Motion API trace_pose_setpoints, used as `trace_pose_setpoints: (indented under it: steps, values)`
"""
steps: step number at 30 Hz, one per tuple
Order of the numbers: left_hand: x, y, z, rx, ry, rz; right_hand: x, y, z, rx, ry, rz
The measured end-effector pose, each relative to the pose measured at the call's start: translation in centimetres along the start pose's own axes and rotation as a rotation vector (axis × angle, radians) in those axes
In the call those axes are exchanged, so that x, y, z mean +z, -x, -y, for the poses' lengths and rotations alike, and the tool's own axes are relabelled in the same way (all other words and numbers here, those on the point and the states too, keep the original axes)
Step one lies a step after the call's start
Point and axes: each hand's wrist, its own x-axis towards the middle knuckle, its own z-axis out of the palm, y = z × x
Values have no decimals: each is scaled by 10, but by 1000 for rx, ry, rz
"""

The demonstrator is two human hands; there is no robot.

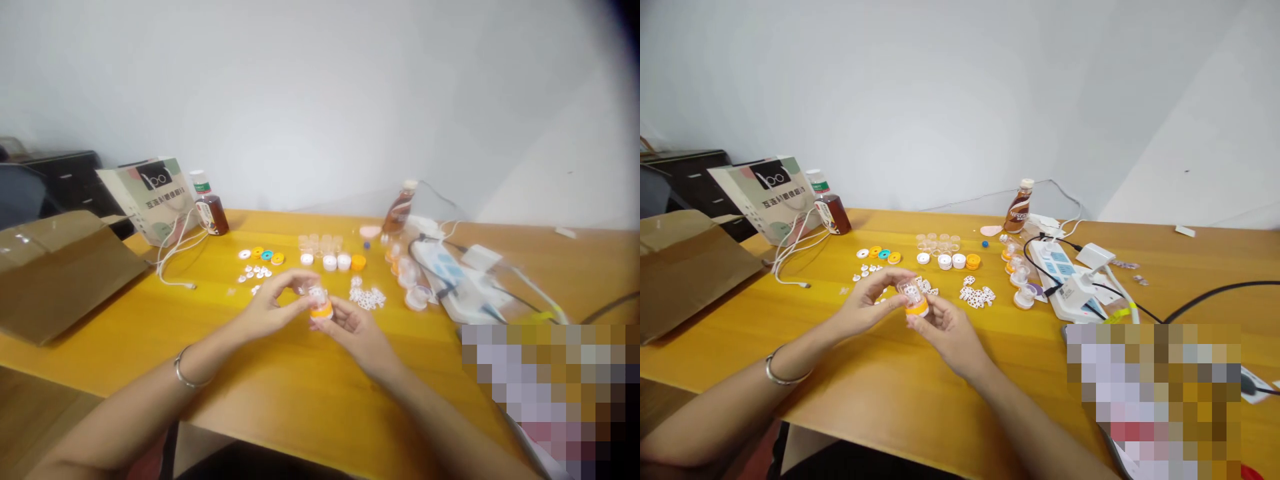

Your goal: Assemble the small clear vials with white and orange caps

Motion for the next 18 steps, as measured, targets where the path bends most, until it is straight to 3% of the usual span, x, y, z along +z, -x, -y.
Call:
trace_pose_setpoints:
  steps: [6,15,18]
  values:
    - [5,1,1,-5,17,-7,1,-2,-4,-20,41,-61]
    - [11,3,4,-19,42,-40,-1,2,0,-195,603,-165]
    - [9,3,4,-45,84,-14,-2,3,0,-191,585,-160]
